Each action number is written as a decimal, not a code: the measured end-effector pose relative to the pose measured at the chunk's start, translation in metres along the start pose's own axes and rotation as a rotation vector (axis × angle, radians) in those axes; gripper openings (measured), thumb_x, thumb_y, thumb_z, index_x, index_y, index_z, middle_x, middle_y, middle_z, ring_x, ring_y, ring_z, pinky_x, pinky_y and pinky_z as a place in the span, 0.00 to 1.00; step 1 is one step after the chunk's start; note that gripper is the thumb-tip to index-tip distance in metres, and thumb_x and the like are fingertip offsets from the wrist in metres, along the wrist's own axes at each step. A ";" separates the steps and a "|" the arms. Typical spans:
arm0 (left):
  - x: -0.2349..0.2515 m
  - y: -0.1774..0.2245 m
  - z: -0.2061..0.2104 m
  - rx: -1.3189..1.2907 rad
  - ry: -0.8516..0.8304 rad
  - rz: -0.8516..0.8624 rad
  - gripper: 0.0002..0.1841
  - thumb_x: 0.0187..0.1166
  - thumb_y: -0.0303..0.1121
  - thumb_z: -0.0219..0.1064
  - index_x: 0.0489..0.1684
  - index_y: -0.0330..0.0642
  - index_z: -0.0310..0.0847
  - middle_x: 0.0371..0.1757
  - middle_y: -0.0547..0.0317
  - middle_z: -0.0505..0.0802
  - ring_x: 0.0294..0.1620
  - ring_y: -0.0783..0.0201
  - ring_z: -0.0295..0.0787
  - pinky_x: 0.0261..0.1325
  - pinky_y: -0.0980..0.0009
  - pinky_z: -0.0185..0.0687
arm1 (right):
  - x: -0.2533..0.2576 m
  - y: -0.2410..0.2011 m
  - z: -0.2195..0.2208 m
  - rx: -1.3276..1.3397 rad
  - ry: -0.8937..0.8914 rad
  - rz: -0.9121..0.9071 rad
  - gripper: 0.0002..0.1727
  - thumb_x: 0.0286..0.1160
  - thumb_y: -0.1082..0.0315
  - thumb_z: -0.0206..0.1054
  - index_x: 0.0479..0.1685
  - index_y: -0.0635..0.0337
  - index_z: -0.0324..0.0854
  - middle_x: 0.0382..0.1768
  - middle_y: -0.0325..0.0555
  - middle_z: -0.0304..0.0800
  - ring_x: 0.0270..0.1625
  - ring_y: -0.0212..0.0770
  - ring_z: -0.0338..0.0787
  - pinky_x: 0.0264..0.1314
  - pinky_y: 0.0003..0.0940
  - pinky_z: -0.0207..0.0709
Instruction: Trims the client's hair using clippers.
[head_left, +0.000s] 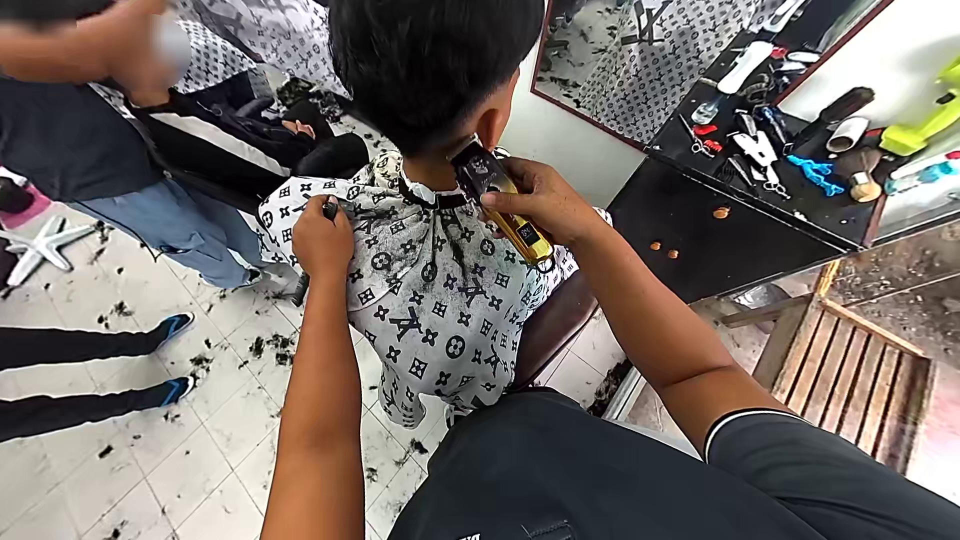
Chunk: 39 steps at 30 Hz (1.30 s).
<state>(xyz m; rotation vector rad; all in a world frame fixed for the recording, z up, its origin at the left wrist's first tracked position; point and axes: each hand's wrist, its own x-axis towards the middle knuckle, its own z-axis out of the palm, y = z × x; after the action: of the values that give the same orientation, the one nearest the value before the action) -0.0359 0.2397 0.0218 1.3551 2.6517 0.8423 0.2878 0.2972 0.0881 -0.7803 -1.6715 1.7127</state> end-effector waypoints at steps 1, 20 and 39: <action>-0.001 0.000 0.000 0.000 0.000 -0.002 0.24 0.92 0.47 0.47 0.69 0.43 0.82 0.58 0.33 0.92 0.63 0.32 0.88 0.59 0.28 0.75 | 0.000 -0.001 -0.001 0.026 -0.002 0.003 0.28 0.76 0.67 0.71 0.74 0.64 0.69 0.51 0.52 0.89 0.44 0.45 0.95 0.43 0.41 0.93; 0.000 0.000 0.000 0.011 -0.001 -0.006 0.25 0.92 0.47 0.48 0.71 0.42 0.81 0.60 0.33 0.91 0.65 0.31 0.86 0.63 0.28 0.73 | 0.008 -0.004 -0.003 -0.035 -0.076 0.064 0.27 0.75 0.67 0.69 0.72 0.63 0.68 0.42 0.49 0.88 0.32 0.41 0.92 0.35 0.37 0.92; -0.001 0.000 0.002 0.012 0.021 -0.005 0.24 0.92 0.47 0.49 0.70 0.42 0.82 0.58 0.34 0.92 0.63 0.33 0.88 0.62 0.29 0.74 | 0.017 -0.007 -0.028 0.112 -0.151 -0.006 0.19 0.77 0.64 0.68 0.62 0.63 0.74 0.40 0.47 0.91 0.36 0.41 0.95 0.39 0.37 0.93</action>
<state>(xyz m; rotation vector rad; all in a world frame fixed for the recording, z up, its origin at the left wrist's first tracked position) -0.0350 0.2400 0.0200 1.3490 2.6789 0.8469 0.2991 0.3283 0.0947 -0.6071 -1.6565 1.8840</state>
